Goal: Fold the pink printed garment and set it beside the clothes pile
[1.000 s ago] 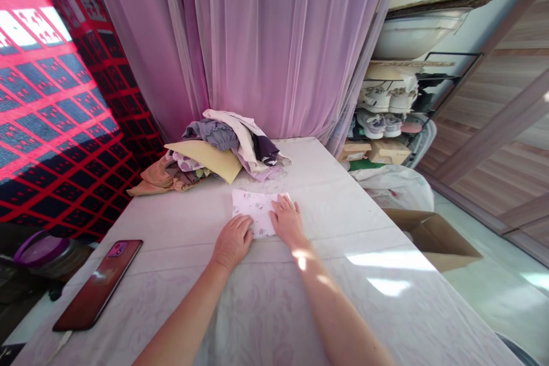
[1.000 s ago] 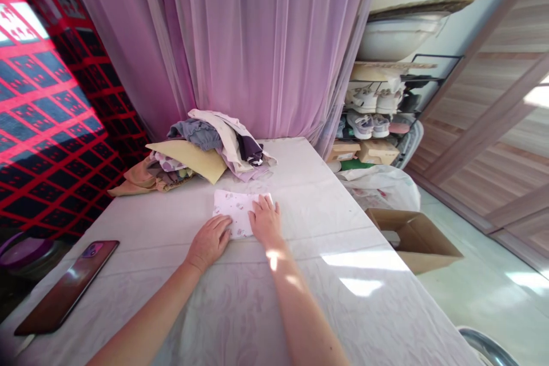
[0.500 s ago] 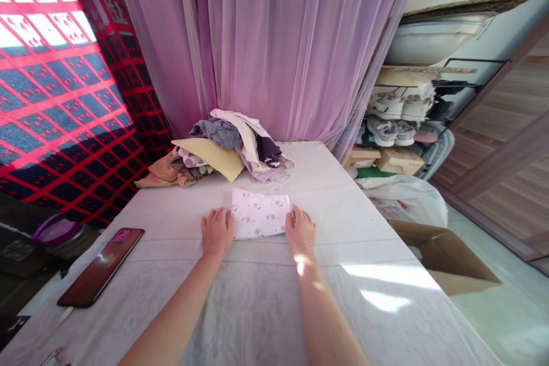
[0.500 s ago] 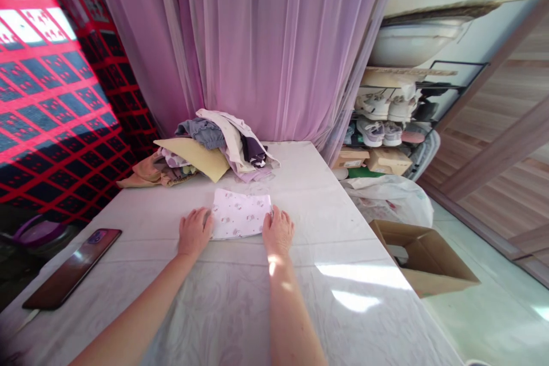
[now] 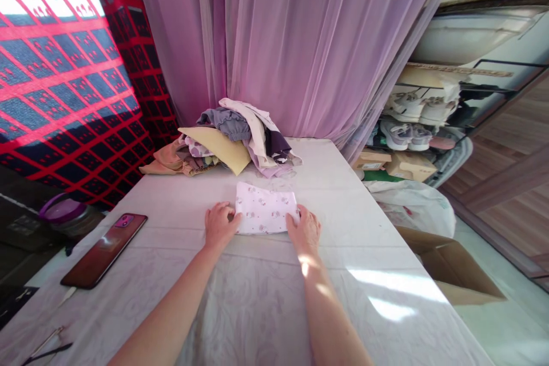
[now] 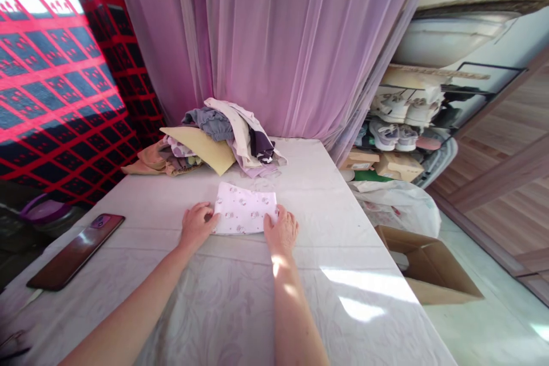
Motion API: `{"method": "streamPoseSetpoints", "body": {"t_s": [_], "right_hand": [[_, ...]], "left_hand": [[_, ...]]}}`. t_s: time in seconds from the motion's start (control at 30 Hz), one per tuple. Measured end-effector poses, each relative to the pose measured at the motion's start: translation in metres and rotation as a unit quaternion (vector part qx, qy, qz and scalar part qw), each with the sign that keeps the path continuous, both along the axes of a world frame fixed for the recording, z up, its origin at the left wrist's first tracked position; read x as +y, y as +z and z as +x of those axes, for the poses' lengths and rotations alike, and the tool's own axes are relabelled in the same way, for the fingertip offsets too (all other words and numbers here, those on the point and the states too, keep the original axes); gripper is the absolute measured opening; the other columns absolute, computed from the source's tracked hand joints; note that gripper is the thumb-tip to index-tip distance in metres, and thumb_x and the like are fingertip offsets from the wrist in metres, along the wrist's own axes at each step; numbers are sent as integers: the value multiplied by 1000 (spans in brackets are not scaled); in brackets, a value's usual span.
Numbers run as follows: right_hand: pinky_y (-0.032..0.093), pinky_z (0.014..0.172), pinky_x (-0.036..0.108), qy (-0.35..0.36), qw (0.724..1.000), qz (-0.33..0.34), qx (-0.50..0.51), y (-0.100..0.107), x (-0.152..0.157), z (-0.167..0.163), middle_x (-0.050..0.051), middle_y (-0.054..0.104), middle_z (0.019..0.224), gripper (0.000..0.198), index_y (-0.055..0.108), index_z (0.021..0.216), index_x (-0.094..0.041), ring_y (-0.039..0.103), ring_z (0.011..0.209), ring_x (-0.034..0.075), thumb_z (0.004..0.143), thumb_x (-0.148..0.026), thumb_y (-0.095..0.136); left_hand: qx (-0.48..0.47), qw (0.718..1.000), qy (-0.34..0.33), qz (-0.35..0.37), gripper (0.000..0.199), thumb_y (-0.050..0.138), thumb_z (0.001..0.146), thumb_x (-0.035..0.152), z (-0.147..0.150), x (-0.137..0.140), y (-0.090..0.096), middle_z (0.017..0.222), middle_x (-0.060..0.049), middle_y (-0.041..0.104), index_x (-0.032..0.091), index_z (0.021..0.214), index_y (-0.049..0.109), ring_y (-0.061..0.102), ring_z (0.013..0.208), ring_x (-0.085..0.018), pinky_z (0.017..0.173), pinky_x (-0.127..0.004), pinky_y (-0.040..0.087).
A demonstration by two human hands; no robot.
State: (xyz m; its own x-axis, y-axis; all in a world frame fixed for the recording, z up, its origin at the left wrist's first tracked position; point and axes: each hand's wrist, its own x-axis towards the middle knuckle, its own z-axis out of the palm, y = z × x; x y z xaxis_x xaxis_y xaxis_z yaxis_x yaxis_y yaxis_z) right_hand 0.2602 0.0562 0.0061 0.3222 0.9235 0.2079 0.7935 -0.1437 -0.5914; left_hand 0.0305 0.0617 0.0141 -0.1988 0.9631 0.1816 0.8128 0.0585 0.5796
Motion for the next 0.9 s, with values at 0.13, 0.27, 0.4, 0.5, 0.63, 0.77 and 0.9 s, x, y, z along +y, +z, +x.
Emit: {"method": "streamPoseSetpoints", "body": {"t_s": [0.13,0.27,0.4,0.5,0.63,0.77,0.9], "right_hand": [[36,92,40,15,999,28,15,-3,-3,0,10,69,102,45,55,123,-15,56,103,27,85,-38,48],[38,90,38,23,999,38,23,-8,-13,-6,7,71,90,40,58,118,-17,60,93,24,89,-40,43],[40,87,34,35,998,45,5,-11,-23,-18,6,72,90,33,63,109,-19,62,90,21,88,-37,44],[41,88,33,54,997,52,-8,-14,-25,-23,6,72,93,30,66,102,-20,63,91,20,88,-34,44],[42,87,34,66,995,69,-22,-18,-25,-23,7,72,97,31,69,96,-20,62,93,21,87,-33,42],[45,85,34,77,994,82,-18,-23,-24,-18,8,72,95,33,69,95,-20,62,91,21,86,-35,41],[48,83,34,77,991,111,8,-26,-24,-15,8,71,94,34,69,92,-20,63,89,21,86,-38,41]], "left_hand": [[-97,994,-19,-49,15,54,82,34,-1,3,12,77,-1,69,20,77,58,64,72,-17,70,-30,48],[-181,980,11,-78,21,57,80,32,-22,1,20,83,-1,68,20,97,57,61,63,-14,55,-23,43],[-133,986,41,-91,35,59,79,31,-58,-12,15,89,-3,71,20,112,54,65,71,-16,60,-25,44],[-88,993,45,-68,36,58,80,32,-74,-25,9,95,-3,71,22,114,55,66,78,-18,66,-26,45],[-89,994,57,19,34,54,81,33,-76,-33,1,101,-2,68,23,114,57,63,71,-15,71,-28,48],[-150,985,56,64,30,47,83,36,-75,-36,-6,98,-2,65,21,107,59,58,58,-11,64,-27,49],[-196,976,60,72,29,46,83,40,-75,-38,-7,84,-1,63,21,100,60,59,62,-13,58,-24,49]]}}
